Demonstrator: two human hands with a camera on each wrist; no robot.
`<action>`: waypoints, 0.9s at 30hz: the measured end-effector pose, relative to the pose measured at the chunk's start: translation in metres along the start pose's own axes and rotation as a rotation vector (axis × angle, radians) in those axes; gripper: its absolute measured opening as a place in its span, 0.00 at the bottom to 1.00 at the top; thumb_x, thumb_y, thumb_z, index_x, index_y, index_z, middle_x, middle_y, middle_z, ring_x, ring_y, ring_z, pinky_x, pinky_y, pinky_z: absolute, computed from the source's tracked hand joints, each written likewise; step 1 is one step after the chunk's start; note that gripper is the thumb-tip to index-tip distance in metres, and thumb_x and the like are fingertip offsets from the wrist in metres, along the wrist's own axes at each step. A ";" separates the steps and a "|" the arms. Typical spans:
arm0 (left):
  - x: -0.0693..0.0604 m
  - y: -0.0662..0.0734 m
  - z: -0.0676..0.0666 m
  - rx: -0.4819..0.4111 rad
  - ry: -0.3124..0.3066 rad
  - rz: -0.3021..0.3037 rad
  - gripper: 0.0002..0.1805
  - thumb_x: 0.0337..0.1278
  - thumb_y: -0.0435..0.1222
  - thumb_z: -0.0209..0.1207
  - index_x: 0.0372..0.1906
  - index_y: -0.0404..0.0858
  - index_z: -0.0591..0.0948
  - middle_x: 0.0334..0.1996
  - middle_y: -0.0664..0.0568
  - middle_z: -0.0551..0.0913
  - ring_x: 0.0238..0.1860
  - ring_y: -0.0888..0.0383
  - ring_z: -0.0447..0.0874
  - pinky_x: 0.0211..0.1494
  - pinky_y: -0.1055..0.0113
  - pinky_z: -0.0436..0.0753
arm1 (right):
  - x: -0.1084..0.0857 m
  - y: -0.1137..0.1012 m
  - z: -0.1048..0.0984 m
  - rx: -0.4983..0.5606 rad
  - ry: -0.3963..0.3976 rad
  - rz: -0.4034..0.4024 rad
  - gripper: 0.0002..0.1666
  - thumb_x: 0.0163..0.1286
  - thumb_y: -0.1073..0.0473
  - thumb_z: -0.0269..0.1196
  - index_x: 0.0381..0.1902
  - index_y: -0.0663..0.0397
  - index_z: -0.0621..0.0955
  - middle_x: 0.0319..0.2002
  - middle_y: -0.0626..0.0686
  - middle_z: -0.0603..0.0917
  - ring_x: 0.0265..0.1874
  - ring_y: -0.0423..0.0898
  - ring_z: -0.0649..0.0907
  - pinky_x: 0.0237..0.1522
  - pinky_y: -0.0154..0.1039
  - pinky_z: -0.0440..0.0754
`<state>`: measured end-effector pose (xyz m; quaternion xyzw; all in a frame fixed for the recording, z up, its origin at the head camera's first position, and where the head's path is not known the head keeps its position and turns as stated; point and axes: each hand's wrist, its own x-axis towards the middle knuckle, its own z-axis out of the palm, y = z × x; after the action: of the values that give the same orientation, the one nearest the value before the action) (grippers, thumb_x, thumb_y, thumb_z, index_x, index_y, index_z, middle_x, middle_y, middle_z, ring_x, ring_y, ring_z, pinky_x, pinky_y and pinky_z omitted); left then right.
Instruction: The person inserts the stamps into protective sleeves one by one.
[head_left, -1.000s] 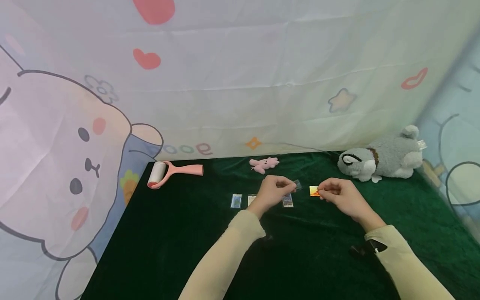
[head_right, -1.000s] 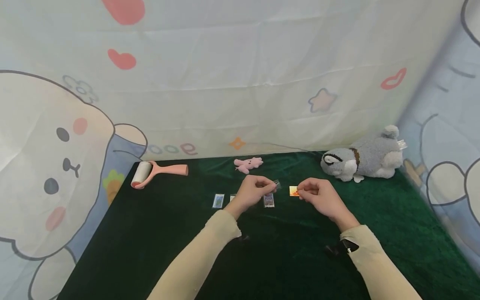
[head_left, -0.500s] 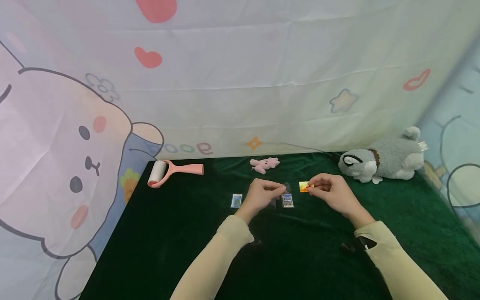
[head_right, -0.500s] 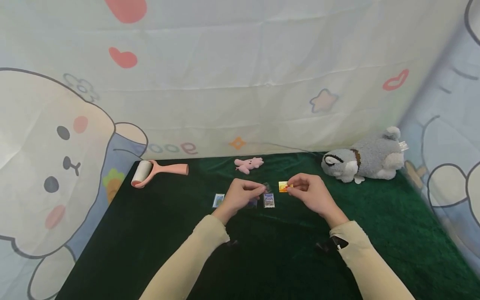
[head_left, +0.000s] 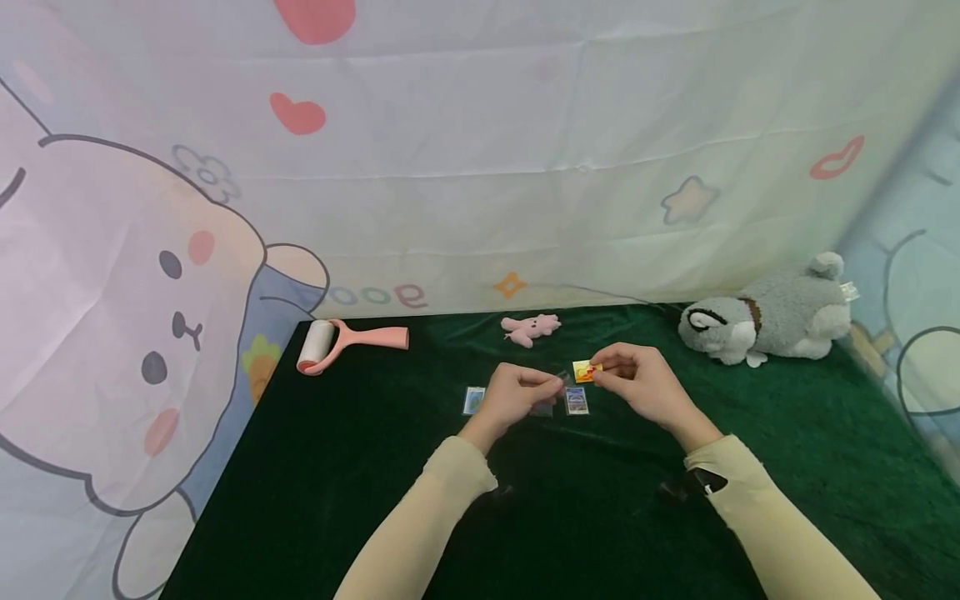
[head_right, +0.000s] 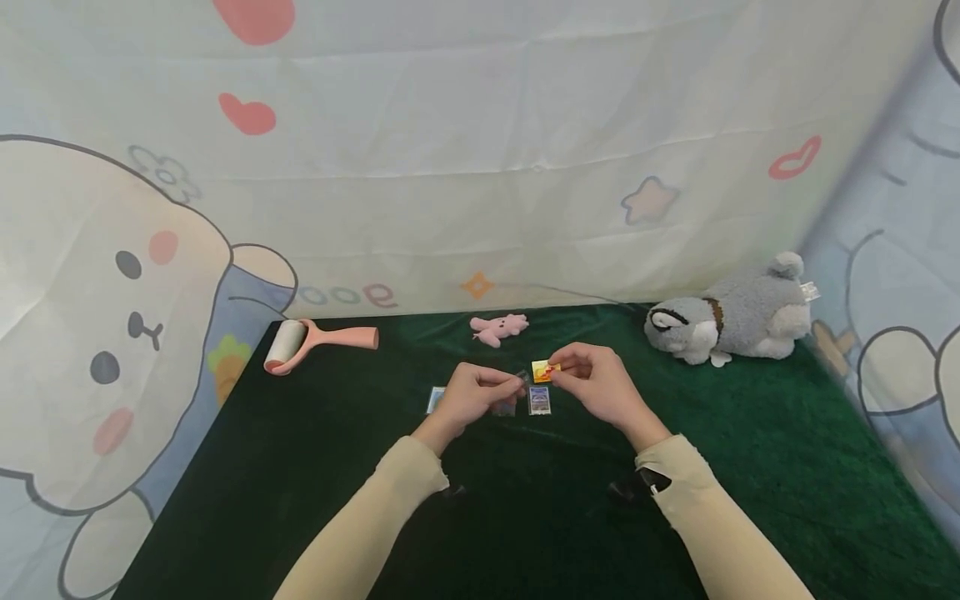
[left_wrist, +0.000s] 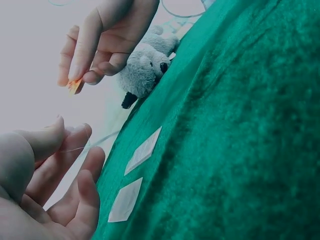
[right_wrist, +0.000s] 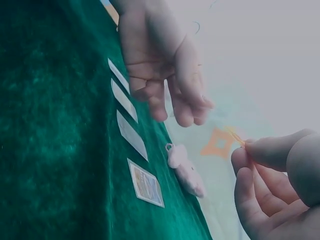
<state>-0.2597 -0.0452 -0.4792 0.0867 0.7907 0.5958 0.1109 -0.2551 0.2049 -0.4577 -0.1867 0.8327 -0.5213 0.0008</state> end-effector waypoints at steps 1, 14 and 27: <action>0.000 0.000 0.000 -0.010 -0.005 -0.002 0.10 0.67 0.44 0.71 0.45 0.43 0.93 0.38 0.54 0.92 0.39 0.58 0.91 0.48 0.60 0.88 | 0.000 0.000 0.001 0.002 -0.001 -0.002 0.12 0.75 0.65 0.67 0.53 0.61 0.84 0.49 0.61 0.88 0.42 0.54 0.89 0.41 0.32 0.86; -0.002 -0.002 0.000 -0.050 -0.031 -0.006 0.10 0.68 0.43 0.69 0.45 0.41 0.93 0.38 0.53 0.93 0.39 0.56 0.92 0.48 0.61 0.88 | -0.001 -0.003 0.006 -0.039 -0.002 0.004 0.11 0.74 0.63 0.69 0.52 0.59 0.85 0.46 0.58 0.88 0.40 0.50 0.88 0.41 0.33 0.86; -0.002 0.001 -0.002 -0.023 -0.051 -0.014 0.13 0.69 0.45 0.68 0.46 0.41 0.93 0.38 0.54 0.92 0.39 0.57 0.91 0.48 0.61 0.87 | -0.001 -0.003 0.004 -0.051 -0.013 -0.008 0.10 0.74 0.64 0.68 0.51 0.58 0.85 0.46 0.59 0.88 0.40 0.51 0.88 0.40 0.34 0.86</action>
<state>-0.2581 -0.0477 -0.4776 0.0950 0.7812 0.6019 0.1360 -0.2524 0.2007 -0.4576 -0.1934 0.8449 -0.4987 -0.0007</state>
